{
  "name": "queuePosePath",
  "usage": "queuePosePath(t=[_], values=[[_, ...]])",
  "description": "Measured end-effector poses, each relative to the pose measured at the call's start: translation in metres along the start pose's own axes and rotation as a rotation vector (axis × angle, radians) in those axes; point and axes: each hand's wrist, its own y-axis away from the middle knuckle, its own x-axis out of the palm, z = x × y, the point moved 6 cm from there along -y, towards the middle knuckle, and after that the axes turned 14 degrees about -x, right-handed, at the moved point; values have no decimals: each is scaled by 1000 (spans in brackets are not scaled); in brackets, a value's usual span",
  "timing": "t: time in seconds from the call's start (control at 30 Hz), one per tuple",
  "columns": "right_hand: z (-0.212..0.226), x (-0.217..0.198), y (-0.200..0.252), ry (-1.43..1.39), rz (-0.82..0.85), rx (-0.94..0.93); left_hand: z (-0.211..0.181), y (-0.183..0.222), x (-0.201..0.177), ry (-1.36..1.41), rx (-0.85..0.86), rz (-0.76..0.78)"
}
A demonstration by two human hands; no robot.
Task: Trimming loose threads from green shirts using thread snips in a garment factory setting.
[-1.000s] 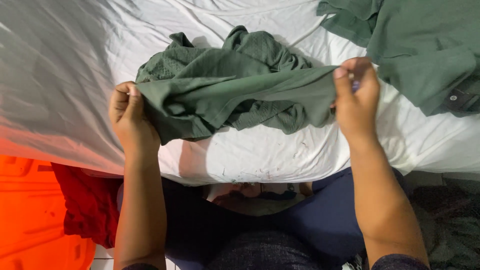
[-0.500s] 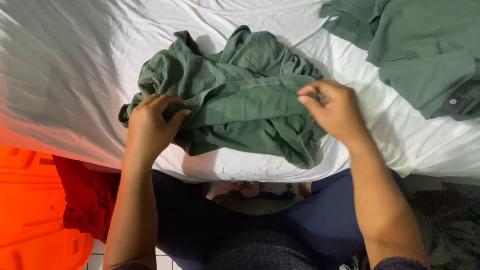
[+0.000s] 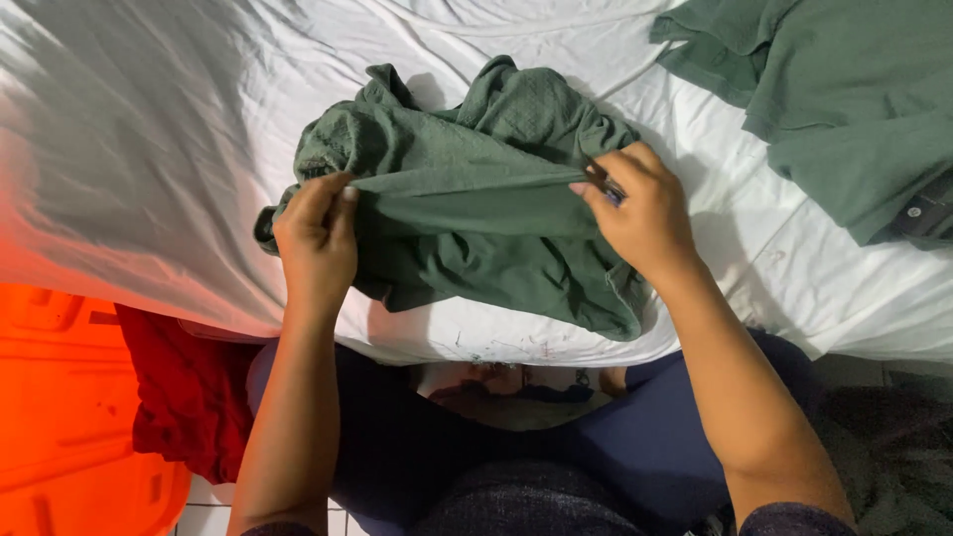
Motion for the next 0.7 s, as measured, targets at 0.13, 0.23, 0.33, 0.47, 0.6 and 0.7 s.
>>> queuePosePath(t=[0.13,0.23,0.33,0.47,0.6,0.7], values=[[9,-35,6,-146,-183,-118,-3,6,-1,405,-161,149],[22,-66,6,-149,-286,-182,-35,9,-13,441,-97,251],[24,-86,-11,-42,-395,-286,-59,-13,-24,332,43,173],[24,-84,-67,76,-500,-339,-90,-80,-24,164,137,-128],[34,-66,-58,74,-455,-351,-93,-65,-12,59,185,-178],[31,-23,-33,-106,-199,-368,-81,-30,27,-8,364,21]])
